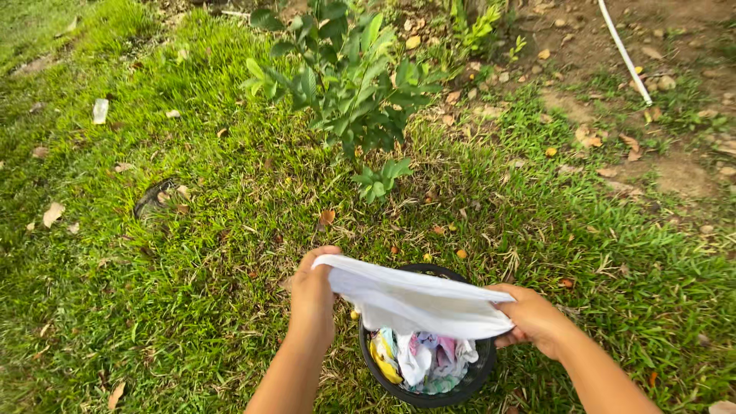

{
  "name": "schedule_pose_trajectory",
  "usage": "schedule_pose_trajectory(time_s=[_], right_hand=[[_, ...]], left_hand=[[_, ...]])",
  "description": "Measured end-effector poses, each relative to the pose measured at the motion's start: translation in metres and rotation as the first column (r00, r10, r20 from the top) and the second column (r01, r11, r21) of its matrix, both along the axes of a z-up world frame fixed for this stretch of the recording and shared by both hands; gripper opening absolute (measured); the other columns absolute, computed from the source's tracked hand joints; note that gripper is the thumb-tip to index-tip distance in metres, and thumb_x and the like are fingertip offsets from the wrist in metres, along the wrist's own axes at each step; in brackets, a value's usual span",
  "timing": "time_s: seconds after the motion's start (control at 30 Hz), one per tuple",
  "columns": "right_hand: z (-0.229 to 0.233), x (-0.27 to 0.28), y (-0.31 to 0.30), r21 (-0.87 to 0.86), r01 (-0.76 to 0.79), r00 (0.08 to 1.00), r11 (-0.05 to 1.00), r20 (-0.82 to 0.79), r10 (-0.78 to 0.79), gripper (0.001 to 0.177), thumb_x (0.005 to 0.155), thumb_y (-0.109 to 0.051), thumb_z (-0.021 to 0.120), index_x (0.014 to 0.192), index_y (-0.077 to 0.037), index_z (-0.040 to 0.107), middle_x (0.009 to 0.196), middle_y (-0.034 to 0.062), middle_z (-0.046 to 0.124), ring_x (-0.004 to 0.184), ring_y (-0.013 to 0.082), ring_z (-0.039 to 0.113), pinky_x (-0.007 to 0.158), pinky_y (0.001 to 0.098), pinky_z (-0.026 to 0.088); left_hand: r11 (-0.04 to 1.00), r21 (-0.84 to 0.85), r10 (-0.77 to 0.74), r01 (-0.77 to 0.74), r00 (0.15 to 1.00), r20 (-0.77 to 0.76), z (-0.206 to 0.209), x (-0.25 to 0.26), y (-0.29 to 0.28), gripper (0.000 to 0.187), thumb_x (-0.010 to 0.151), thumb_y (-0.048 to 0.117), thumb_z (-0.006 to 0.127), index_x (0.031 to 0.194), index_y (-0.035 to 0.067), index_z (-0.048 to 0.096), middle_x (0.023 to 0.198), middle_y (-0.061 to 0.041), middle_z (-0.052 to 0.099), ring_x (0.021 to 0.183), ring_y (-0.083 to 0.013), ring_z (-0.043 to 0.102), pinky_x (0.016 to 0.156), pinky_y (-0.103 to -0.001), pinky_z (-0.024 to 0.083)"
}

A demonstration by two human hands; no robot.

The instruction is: The person takes various items of clothing from a basket, spreads them out with both hands, and hangs them on a clothesline in an outdoor yard.

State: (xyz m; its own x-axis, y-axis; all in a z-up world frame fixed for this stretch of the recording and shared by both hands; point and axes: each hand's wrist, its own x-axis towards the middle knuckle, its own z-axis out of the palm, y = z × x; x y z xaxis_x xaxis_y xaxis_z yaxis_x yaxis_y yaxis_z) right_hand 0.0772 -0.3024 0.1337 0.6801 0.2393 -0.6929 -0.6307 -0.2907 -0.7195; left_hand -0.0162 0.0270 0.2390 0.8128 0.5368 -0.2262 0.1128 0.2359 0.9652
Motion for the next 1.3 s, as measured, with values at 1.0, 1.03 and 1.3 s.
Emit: schedule_pose_trajectory(time_s=[1.0, 1.03, 1.3], right_hand=[[0.273, -0.056, 0.013, 0.782, 0.212, 0.966, 0.586, -0.076, -0.248, 0.041, 0.104, -0.040, 0.033, 0.117, -0.011, 0.059, 0.113, 0.0114, 0.069, 0.106, 0.0299, 0.067, 0.098, 0.0513, 0.052], [0.280, -0.054, -0.001, 0.870, 0.137, 0.982, 0.474, -0.056, -0.180, 0.048, 0.104, -0.046, 0.035, 0.118, -0.010, 0.062, 0.116, 0.0109, 0.070, 0.107, 0.0292, 0.067, 0.099, 0.0495, 0.051], [0.314, -0.038, -0.055, 0.905, -0.085, 0.991, 0.417, 0.121, -0.060, 0.065, 0.102, -0.057, 0.039, 0.129, -0.004, 0.063, 0.124, 0.0147, 0.071, 0.110, 0.0313, 0.068, 0.099, 0.0481, 0.050]], left_hand=[[0.400, 0.593, -0.547, 0.699, 0.701, -0.457, 0.190, -0.089, -0.138, 0.066, 0.078, 0.025, 0.082, 0.131, 0.005, 0.049, 0.115, -0.015, 0.069, 0.099, -0.0220, 0.069, 0.088, -0.034, 0.055], [0.411, 0.602, -0.536, 0.685, 0.716, -0.448, 0.181, -0.090, -0.136, 0.066, 0.078, 0.025, 0.082, 0.131, 0.005, 0.049, 0.115, -0.015, 0.069, 0.099, -0.0220, 0.069, 0.088, -0.034, 0.055], [0.449, 0.762, -0.344, 0.466, 0.877, -0.335, 0.132, -0.050, -0.145, 0.069, 0.092, 0.045, 0.083, 0.136, -0.001, 0.055, 0.132, -0.022, 0.062, 0.123, -0.0315, 0.061, 0.105, -0.040, 0.047]])
